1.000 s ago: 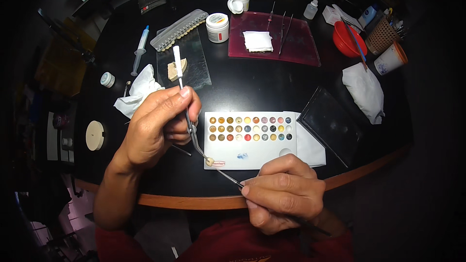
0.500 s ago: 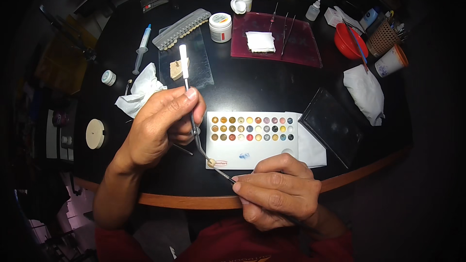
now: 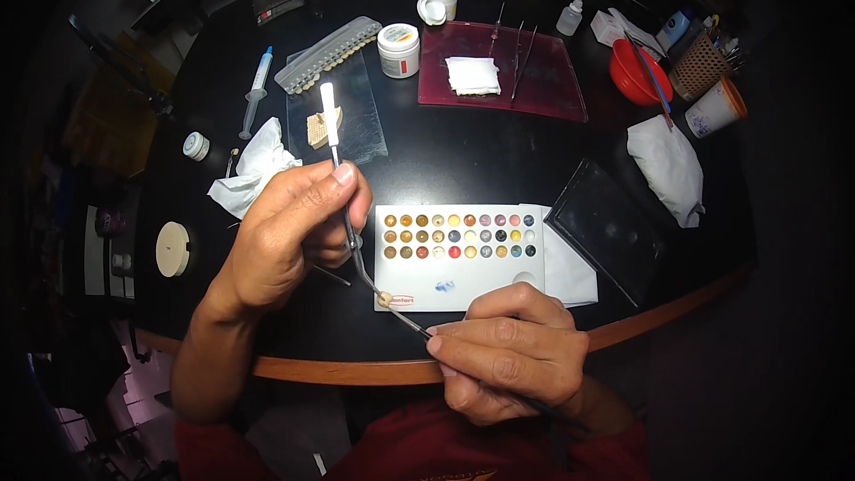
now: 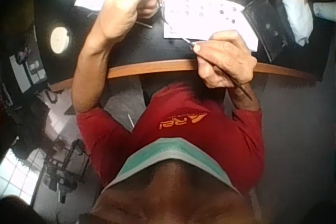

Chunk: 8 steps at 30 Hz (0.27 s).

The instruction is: The person places a stain palette on the desk, holds a dental crown using tweezers, and applies color to the crown with a fine brush.

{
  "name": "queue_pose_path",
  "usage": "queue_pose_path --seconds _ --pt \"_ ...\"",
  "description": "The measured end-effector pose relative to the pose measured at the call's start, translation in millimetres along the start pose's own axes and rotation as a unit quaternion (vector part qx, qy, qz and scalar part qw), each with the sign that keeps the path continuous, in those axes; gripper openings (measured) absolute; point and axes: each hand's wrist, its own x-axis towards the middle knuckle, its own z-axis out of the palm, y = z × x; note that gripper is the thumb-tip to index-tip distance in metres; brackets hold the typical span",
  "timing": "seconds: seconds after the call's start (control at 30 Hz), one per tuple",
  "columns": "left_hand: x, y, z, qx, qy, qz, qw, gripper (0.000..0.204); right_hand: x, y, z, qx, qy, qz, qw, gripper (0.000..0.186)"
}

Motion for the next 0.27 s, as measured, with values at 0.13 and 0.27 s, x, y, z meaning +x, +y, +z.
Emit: queue_pose_path --seconds 0.13,0.27 --pt "-0.1 -0.1 -1.1 0.001 -0.001 -0.002 1.0 0.041 1.5 2.2 2.9 -0.016 -0.003 -0.008 1.0 0.023" --pt "0.0 -0.1 -0.5 0.008 0.003 -0.001 1.0 0.041 -3.3 2.2 -2.4 -0.007 -0.009 -0.004 1.0 0.02"
